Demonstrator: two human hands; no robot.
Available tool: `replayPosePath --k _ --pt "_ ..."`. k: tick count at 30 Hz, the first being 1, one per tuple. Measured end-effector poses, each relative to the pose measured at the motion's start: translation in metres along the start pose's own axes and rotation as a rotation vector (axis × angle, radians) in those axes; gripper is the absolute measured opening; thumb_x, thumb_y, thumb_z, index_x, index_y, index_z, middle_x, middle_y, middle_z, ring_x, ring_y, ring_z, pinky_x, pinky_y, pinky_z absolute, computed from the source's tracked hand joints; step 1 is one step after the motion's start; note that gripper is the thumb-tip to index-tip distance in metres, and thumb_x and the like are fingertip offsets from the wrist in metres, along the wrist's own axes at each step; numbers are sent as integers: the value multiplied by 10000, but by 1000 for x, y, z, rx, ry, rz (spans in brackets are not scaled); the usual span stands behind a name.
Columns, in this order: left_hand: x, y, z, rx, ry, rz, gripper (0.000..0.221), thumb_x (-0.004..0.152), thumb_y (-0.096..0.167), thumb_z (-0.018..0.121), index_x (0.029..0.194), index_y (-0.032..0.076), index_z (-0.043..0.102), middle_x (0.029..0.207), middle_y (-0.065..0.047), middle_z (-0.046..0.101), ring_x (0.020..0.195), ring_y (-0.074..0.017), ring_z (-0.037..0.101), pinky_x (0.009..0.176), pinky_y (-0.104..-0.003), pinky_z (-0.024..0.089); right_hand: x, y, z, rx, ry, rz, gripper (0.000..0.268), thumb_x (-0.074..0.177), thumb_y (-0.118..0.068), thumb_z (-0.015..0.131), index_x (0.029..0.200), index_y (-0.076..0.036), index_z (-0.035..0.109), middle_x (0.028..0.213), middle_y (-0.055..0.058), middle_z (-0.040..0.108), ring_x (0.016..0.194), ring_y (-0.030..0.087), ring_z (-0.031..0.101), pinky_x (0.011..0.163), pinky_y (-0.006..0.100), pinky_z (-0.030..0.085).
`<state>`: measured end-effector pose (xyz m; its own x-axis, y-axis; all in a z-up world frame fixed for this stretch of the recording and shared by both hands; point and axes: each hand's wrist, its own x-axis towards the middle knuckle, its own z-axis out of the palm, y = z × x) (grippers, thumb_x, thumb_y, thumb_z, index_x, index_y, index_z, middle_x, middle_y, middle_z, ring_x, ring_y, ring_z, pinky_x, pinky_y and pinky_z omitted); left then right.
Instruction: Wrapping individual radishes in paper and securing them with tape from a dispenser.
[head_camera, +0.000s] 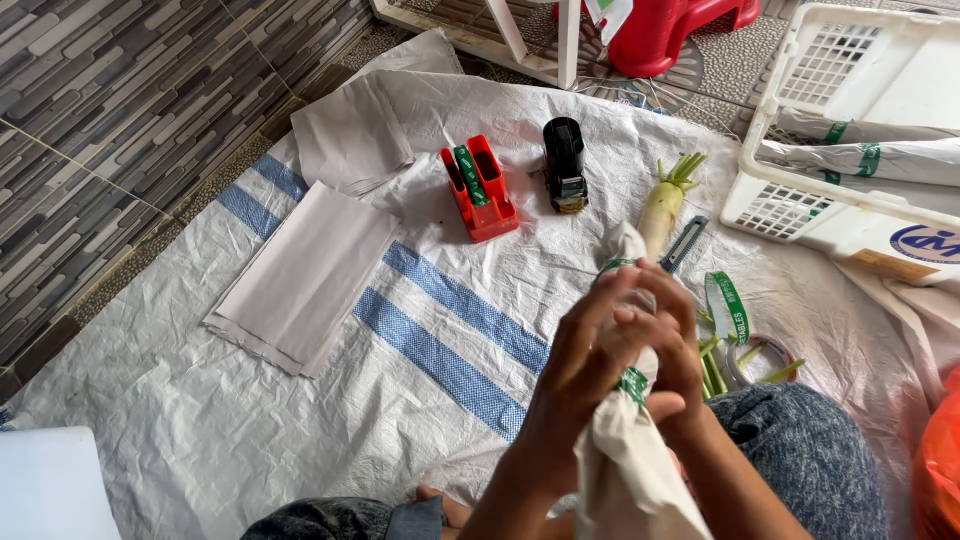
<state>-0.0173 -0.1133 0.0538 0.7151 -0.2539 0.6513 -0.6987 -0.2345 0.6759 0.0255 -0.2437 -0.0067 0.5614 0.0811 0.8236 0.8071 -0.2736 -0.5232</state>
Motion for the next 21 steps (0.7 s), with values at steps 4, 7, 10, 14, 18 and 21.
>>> replayPosePath --k 4,7,10,14,18,21 --pt "5 25 -7 -32 181 -190 643 878 266 764 1365 -64 503 1248 -263 692 1010 -343 771 824 -377 657 -7 15 -6 -198 64 -8 503 789 -218 849 1226 -264 605 1477 89 475 1518 356 353 1399 630 191" --pt "-7 11 7 -569 181 -563 664 872 194 658 1460 -2 419 1318 -220 596 1126 -273 657 952 -350 582 -7 15 -1 -406 49 1 430 833 -197 846 1203 -298 651 1510 68 475 1538 336 277 1366 631 89" --pt "-21 -31 13 -924 531 -774 703 729 114 831 1366 -43 581 1228 -214 692 1099 -300 690 1002 -378 574 -1 -7 0 -523 -124 64 659 829 -237 827 1430 -262 560 1676 136 251 1605 350 17 1319 628 -98" --pt "-54 -74 26 -1310 592 -624 631 893 153 743 1415 -69 466 1268 -262 604 1167 -344 623 1123 -529 423 13 -53 -6 -231 -142 1 563 838 -165 781 1352 -163 551 1626 175 314 1595 437 183 1375 702 157" --pt "-66 -92 30 -1685 630 -639 517 980 315 626 1418 56 529 1149 -154 684 1031 -231 656 1061 -411 515 1 -47 -16 330 -11 453 96 821 -18 687 791 -63 608 806 88 698 744 180 702 674 275 597" --pt "-73 -97 36 -1863 596 -597 488 1018 367 570 1417 90 537 1141 -159 698 1008 -249 685 1059 -444 547 -3 -26 -22 476 174 672 358 834 -246 751 1025 -79 499 966 95 618 908 212 625 806 359 533"
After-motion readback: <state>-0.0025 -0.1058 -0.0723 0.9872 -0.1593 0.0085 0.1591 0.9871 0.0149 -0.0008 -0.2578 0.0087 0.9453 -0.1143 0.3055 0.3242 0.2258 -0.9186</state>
